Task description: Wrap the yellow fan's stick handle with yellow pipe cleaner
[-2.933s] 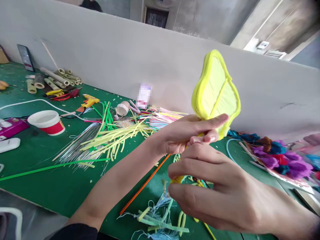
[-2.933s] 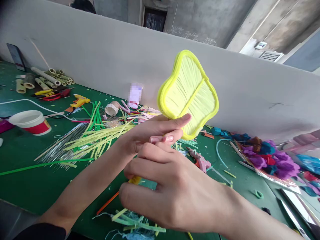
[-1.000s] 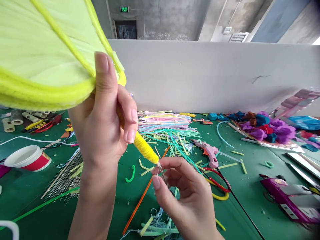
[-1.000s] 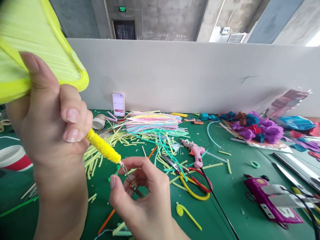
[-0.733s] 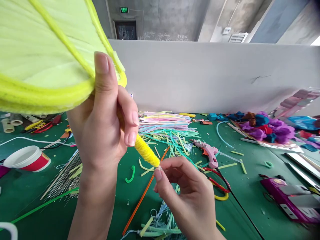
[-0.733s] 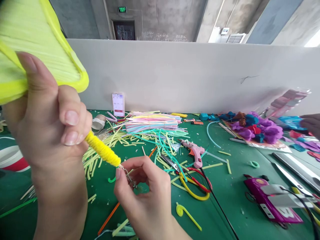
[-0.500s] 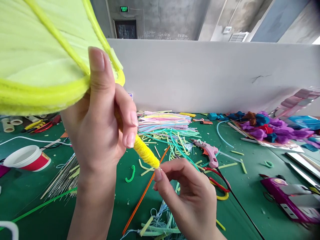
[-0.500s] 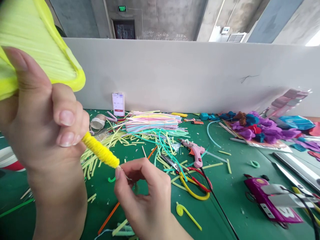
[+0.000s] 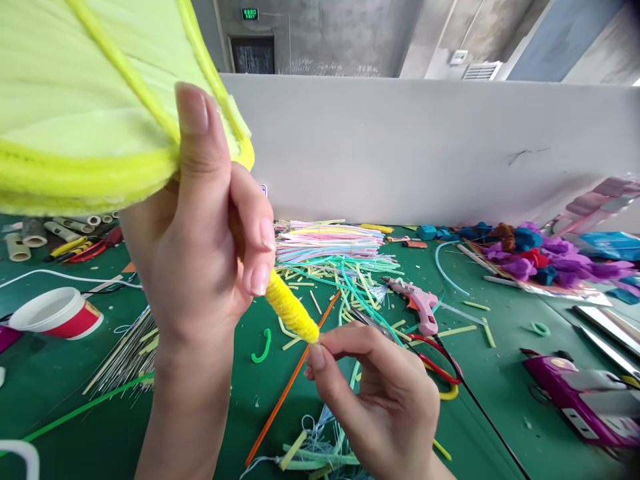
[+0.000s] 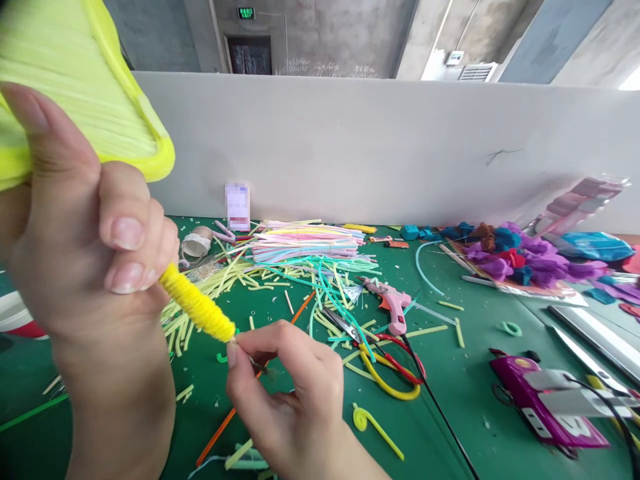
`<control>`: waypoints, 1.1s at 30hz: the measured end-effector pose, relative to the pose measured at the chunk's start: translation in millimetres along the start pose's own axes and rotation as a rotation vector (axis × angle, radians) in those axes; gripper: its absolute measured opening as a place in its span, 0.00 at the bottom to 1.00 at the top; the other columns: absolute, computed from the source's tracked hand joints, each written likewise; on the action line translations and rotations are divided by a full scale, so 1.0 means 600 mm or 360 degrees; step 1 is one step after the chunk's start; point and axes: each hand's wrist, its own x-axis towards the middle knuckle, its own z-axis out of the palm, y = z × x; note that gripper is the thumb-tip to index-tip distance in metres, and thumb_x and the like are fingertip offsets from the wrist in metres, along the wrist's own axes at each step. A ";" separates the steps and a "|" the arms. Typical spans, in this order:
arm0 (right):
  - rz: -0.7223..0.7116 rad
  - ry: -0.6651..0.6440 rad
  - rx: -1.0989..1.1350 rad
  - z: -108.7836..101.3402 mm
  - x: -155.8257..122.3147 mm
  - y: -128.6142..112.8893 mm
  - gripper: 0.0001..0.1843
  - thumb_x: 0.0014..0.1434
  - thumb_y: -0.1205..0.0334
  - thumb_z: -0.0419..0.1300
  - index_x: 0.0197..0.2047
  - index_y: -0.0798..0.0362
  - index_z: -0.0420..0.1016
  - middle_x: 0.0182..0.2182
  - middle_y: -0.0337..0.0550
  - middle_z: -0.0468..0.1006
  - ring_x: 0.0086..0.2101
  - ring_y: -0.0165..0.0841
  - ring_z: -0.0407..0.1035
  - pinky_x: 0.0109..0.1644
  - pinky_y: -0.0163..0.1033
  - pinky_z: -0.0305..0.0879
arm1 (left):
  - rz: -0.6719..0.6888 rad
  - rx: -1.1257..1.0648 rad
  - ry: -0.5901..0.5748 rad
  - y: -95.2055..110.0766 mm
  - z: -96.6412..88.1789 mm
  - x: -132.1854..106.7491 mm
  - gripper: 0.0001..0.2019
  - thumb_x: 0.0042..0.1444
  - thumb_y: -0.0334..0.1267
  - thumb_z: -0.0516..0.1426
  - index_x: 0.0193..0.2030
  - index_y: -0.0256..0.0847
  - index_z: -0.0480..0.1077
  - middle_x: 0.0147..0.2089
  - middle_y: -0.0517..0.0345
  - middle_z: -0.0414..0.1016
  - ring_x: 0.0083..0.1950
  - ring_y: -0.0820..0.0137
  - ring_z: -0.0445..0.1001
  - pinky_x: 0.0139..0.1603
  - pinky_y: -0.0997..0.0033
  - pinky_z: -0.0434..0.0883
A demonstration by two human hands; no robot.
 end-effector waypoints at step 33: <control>-0.0831 0.0174 -0.1261 0.005 0.016 0.041 0.11 0.57 0.72 0.67 0.44 0.55 0.78 0.33 0.46 0.84 0.30 0.34 0.77 0.36 0.39 0.73 | 0.0561 0.0587 0.0020 -0.017 -0.023 -0.025 0.18 0.65 0.38 0.58 0.23 0.42 0.64 0.17 0.72 0.69 0.19 0.72 0.77 0.12 0.76 0.70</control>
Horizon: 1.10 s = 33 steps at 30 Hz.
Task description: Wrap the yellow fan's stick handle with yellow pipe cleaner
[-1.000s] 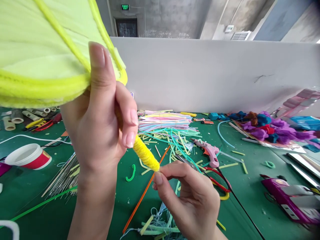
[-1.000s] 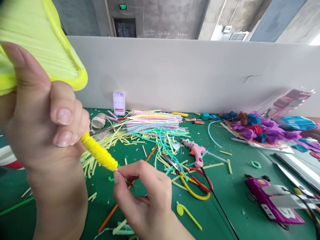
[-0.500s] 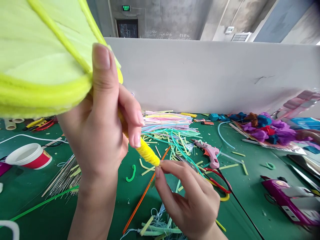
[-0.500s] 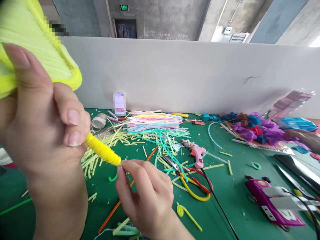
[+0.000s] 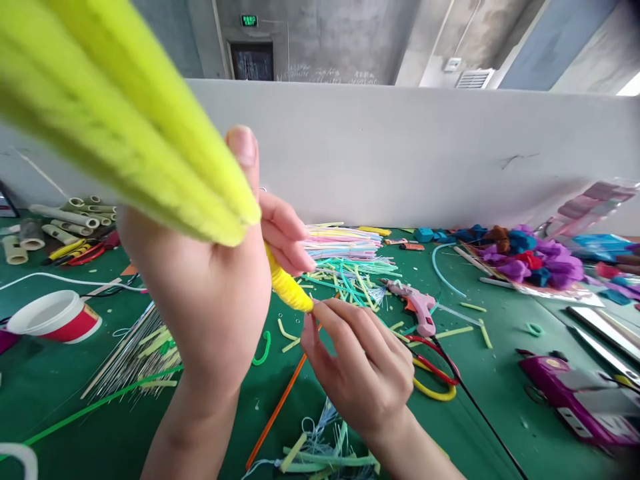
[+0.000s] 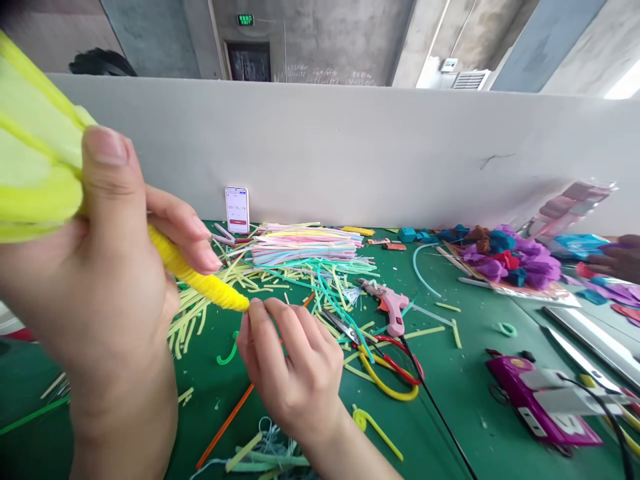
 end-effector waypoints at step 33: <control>0.0893 -0.0296 0.0964 -0.028 0.024 -0.015 0.02 0.59 0.68 0.64 0.35 0.52 0.77 0.29 0.39 0.80 0.26 0.28 0.72 0.29 0.33 0.71 | 0.0098 -0.0407 0.0135 -0.031 0.008 0.027 0.26 0.66 0.28 0.55 0.15 0.41 0.61 0.10 0.72 0.62 0.09 0.79 0.63 0.06 0.79 0.62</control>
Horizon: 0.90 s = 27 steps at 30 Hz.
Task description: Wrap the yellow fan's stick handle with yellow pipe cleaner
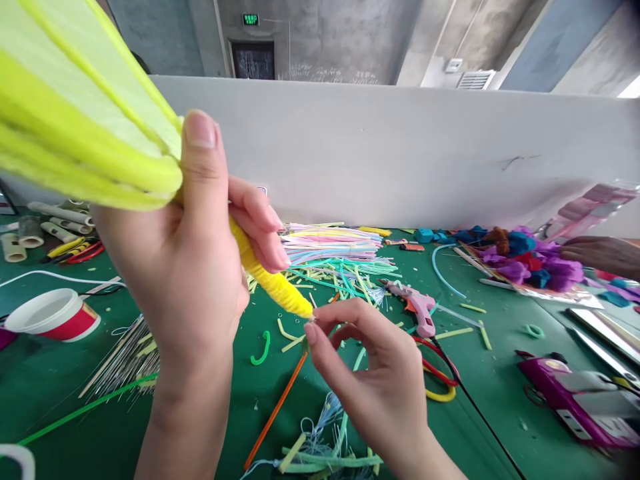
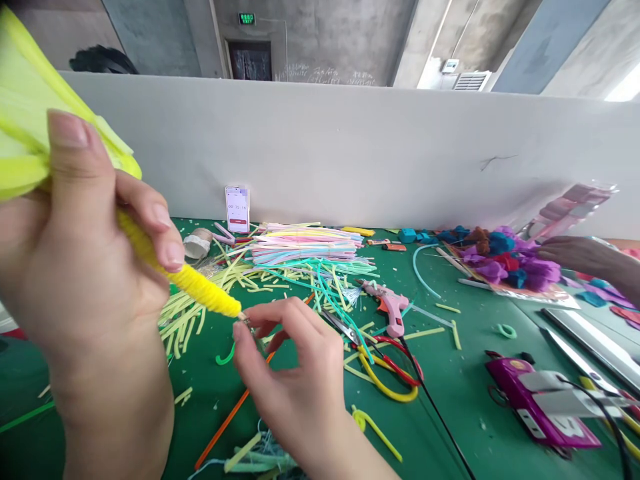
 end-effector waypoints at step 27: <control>0.0066 -0.0290 0.0354 -0.013 -0.004 -0.004 0.04 0.58 0.71 0.64 0.32 0.53 0.76 0.25 0.36 0.76 0.26 0.27 0.69 0.30 0.34 0.66 | -0.0049 0.0171 0.0080 0.029 0.014 -0.025 0.24 0.67 0.47 0.54 0.19 0.42 0.60 0.14 0.68 0.59 0.08 0.81 0.51 0.02 0.72 0.49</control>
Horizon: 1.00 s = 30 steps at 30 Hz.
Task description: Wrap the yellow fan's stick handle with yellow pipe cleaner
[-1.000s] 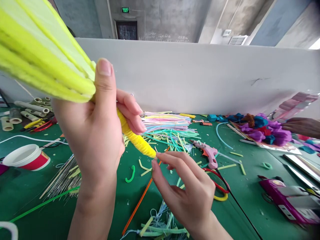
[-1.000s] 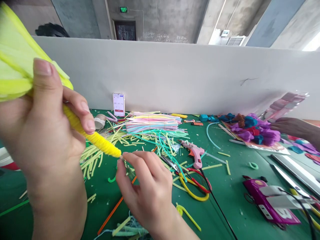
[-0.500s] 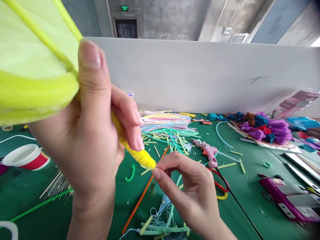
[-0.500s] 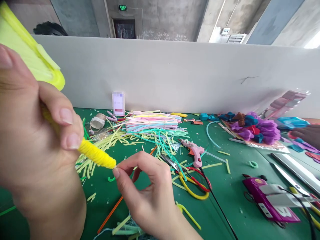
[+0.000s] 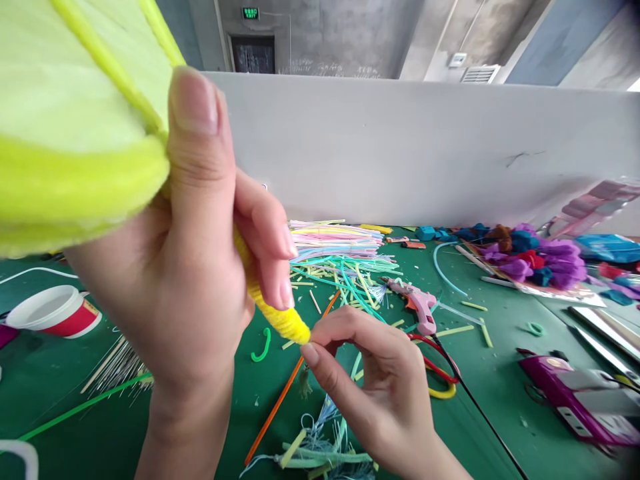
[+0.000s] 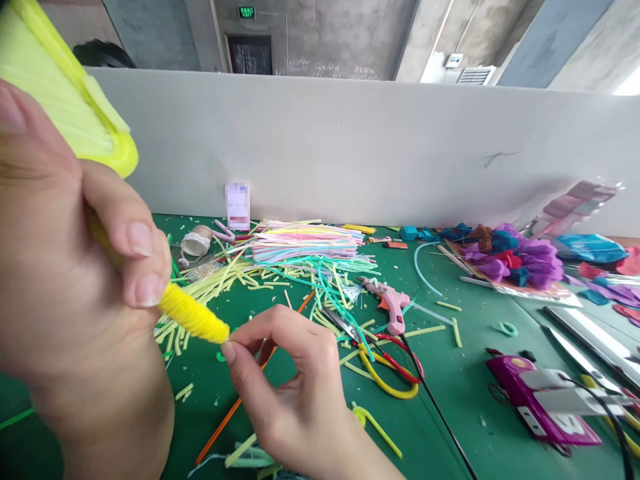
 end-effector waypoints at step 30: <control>-0.0320 0.0322 -0.0595 -0.014 -0.001 0.009 0.09 0.64 0.72 0.57 0.32 0.52 0.68 0.26 0.37 0.70 0.26 0.27 0.63 0.28 0.33 0.62 | -0.0060 -0.0021 -0.0279 -0.032 -0.022 0.027 0.25 0.65 0.37 0.59 0.15 0.40 0.60 0.12 0.67 0.62 0.09 0.80 0.60 0.04 0.79 0.53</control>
